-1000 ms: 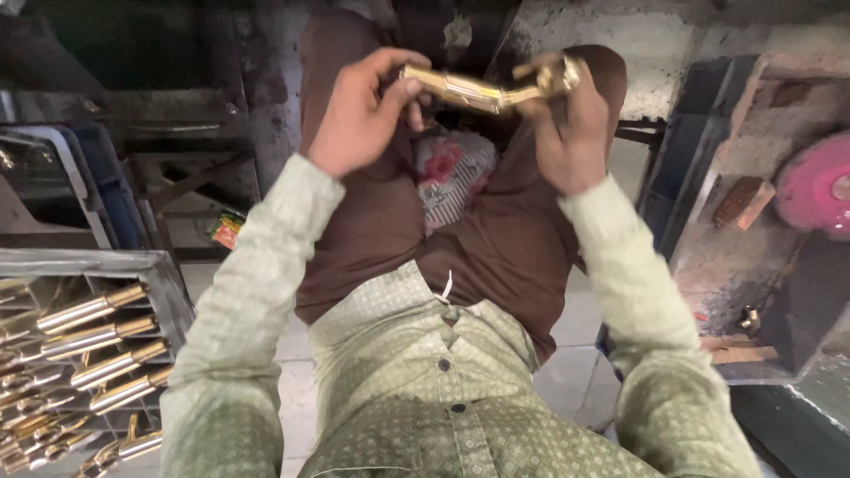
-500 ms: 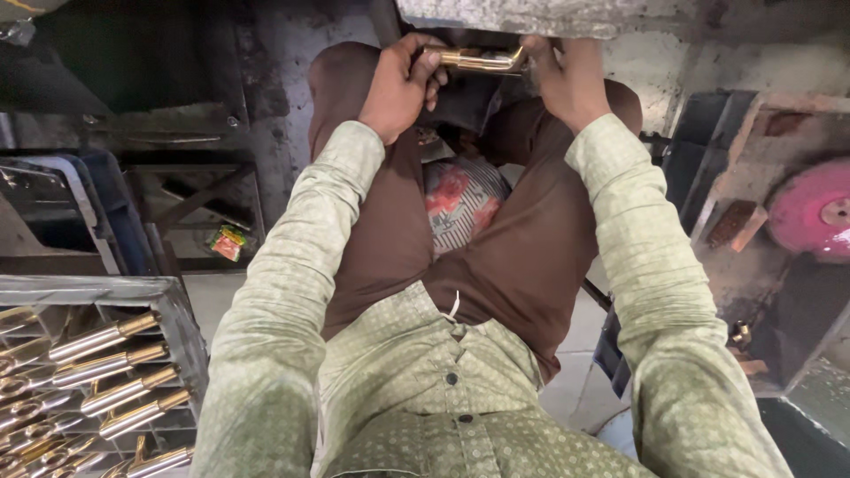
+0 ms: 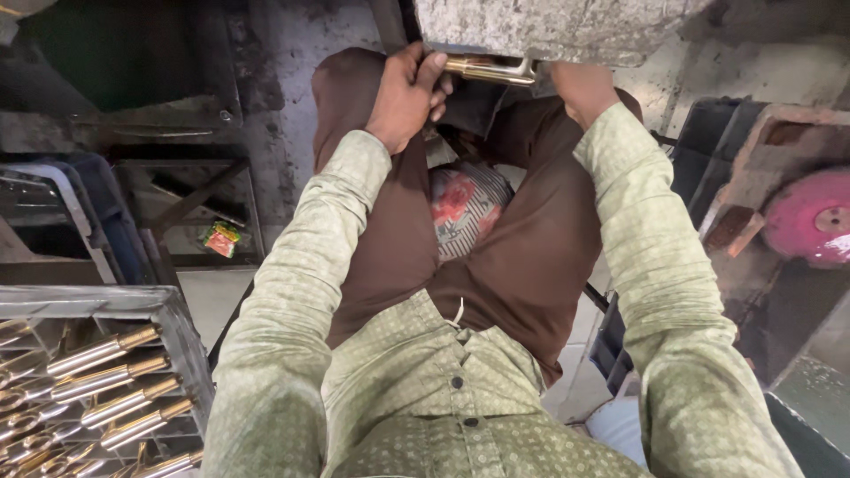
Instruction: The person picks up L-shaped brass faucet components from a tray and polishes them using a stationary buffing wheel.
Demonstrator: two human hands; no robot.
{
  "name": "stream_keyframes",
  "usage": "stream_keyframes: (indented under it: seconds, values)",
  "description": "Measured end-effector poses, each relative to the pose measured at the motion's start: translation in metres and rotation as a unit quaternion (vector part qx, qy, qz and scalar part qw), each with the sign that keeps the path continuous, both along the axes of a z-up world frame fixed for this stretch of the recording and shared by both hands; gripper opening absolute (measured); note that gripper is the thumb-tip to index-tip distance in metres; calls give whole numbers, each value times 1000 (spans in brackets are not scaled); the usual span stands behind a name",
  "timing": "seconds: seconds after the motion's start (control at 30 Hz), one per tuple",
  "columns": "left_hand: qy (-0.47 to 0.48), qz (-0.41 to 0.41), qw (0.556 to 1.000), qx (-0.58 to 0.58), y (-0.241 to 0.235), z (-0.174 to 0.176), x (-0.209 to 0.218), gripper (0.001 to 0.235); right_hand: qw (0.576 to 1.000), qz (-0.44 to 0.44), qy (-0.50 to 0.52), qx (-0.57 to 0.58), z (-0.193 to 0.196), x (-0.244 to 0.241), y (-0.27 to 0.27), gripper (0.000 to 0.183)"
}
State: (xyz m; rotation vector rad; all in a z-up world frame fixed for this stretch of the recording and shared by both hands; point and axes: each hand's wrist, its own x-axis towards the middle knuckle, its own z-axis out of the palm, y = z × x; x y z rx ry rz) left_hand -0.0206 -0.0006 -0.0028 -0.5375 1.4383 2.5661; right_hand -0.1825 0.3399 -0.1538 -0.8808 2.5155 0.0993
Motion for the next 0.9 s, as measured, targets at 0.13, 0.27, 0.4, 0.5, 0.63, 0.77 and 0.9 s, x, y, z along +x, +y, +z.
stream_keyframes:
  seconds: [0.13, 0.27, 0.4, 0.5, 0.63, 0.77, 0.9]
  values:
    - [-9, -14, 1000, 13, 1, 0, -3, 18, 960, -113, -17, -254, -10, 6, 6, 17]
    - [-19, 2, 1000, 7, -8, -1, 0, 20, 740, -479, -243, -405, -20, 8, -6, 29]
    - [-18, 13, 1000, 4, -13, -3, 2, 20, 870, -383, -236, -199, -21, 1, -7, 34]
    - [-22, 3, 1000, 10, -8, -4, 0, 20, 969, -106, -55, -215, -15, 1, -2, 36]
    - [-20, -16, 1000, 8, -1, -5, -4, 20, 524, -520, -385, -553, 5, 6, -4, 35]
    - [-34, 5, 999, 21, -13, 0, 1, 23, 985, -107, -96, -92, 36, 6, -32, 34]
    - [-45, 11, 999, 2, -18, 6, 1, 25, 994, -37, -89, 56, 67, 9, -56, 32]
